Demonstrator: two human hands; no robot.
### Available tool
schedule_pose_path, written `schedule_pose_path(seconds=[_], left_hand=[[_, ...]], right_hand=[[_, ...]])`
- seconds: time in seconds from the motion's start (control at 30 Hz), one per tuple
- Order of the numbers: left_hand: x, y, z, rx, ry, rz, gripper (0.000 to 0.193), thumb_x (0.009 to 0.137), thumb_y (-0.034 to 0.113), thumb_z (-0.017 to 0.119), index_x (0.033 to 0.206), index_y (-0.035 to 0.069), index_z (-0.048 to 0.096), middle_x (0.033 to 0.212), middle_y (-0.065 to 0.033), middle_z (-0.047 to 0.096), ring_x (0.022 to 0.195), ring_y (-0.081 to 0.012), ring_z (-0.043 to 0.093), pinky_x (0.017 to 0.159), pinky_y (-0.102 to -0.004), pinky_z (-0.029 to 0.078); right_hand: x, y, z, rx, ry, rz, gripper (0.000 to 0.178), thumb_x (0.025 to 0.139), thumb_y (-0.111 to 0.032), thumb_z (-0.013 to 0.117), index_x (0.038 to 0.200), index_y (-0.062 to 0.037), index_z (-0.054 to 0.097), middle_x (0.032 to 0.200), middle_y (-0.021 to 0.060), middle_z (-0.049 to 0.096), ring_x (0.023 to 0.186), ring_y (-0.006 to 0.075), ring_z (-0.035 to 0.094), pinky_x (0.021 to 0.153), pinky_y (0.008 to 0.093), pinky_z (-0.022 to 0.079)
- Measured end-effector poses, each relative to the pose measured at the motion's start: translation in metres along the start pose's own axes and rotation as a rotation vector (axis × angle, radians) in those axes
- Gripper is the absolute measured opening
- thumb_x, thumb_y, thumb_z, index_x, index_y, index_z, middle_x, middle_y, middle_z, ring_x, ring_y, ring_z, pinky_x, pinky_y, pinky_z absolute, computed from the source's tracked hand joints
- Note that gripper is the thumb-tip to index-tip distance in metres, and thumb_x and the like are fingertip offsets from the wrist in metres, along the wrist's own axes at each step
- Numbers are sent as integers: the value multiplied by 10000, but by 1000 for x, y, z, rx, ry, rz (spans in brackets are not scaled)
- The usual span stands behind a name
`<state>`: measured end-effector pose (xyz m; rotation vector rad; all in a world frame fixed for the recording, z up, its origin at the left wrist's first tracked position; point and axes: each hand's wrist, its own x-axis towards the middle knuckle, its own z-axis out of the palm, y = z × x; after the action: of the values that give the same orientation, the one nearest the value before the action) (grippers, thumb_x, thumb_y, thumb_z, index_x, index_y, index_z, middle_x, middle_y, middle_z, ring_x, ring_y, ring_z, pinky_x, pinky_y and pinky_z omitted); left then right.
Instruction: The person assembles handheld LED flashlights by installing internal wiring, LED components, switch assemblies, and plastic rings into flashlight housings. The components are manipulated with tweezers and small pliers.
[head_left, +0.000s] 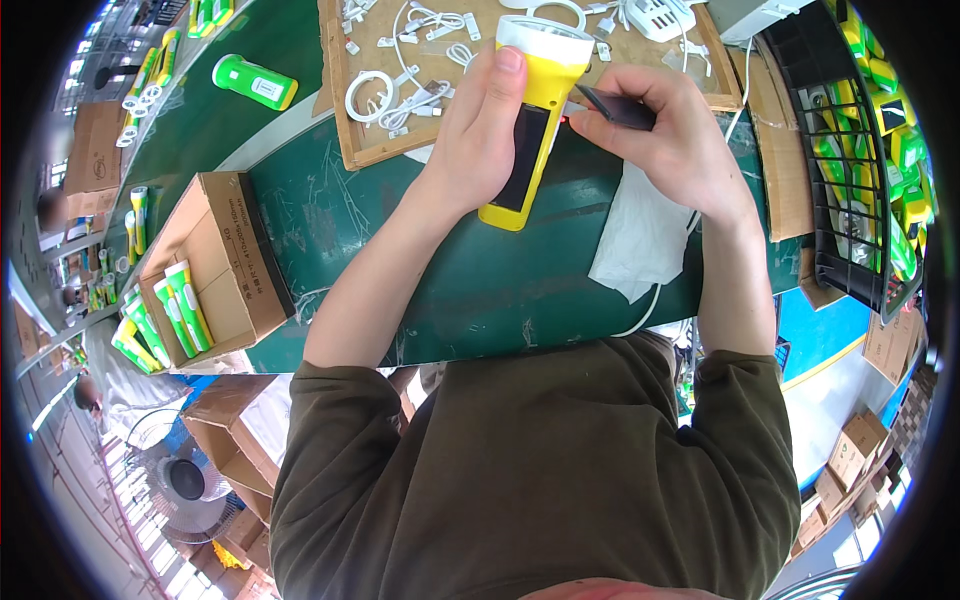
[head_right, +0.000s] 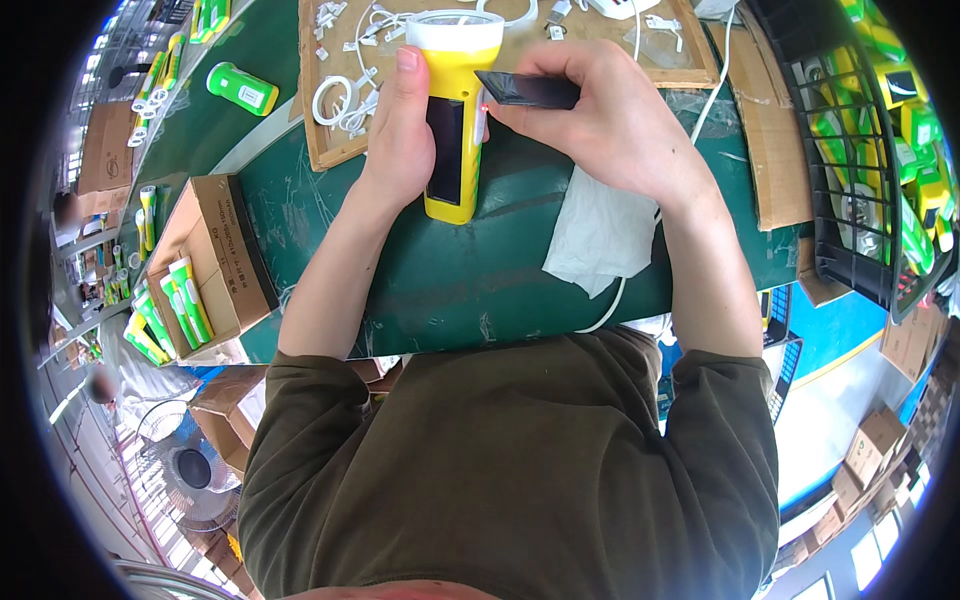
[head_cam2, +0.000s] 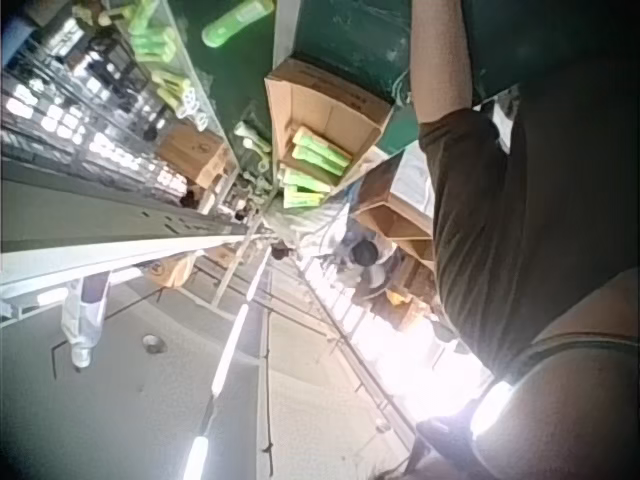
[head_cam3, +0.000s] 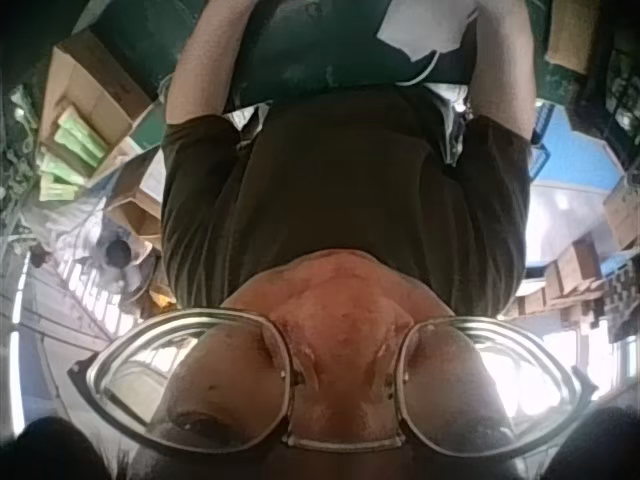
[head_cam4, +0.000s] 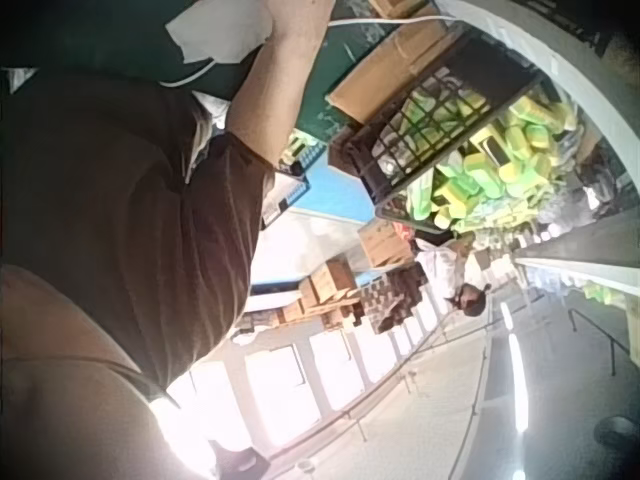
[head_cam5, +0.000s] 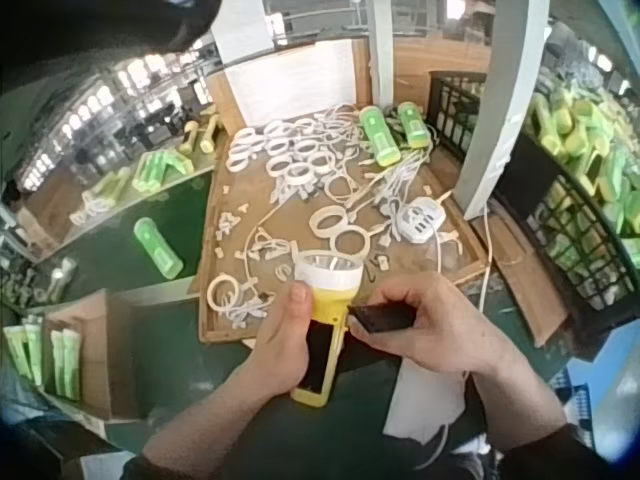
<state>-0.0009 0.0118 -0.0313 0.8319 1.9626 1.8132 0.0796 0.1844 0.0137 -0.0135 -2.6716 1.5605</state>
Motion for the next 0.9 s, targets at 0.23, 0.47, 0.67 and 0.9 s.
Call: schedule_pose_path(seconds=[0.23, 0.47, 0.67, 0.9], left_hand=[[6, 23, -12, -395, 118, -278, 585, 964, 559, 299, 1061, 31, 533, 902, -100, 614, 706, -194, 654, 651, -325, 537], [12, 72, -29, -854, 90, -205, 581, 961, 547, 329, 1309, 91, 421, 1185, -99, 550, 1054, -231, 553, 913, -398, 460], [5, 78, -34, -941, -20, -305, 575, 972, 504, 365, 1362, 81, 370, 1256, -103, 511, 1144, -241, 498, 1004, -401, 381], [8, 90, -28, -822, 83, -332, 473, 975, 467, 391, 1252, 92, 471, 1087, -81, 583, 985, -209, 573, 843, -352, 481]], right_hand=[[6, 13, 2, -59, 166, -87, 212, 828, -182, 669, 910, 9, 625, 730, 110, 601, 660, 185, 546, 637, 304, 441], [0, 15, 29, 241, 272, -144, 220, 927, -181, 562, 1002, 25, 575, 1025, 130, 656, 925, 215, 609, 838, 309, 449], [-10, -8, 58, 584, -96, -47, 398, 818, -148, 730, 792, -103, 336, 745, -1, 455, 674, 59, 407, 610, 208, 352], [-8, 0, 47, 624, -132, -131, 366, 845, -111, 693, 811, -118, 328, 771, 3, 453, 671, 58, 399, 622, 208, 366]])
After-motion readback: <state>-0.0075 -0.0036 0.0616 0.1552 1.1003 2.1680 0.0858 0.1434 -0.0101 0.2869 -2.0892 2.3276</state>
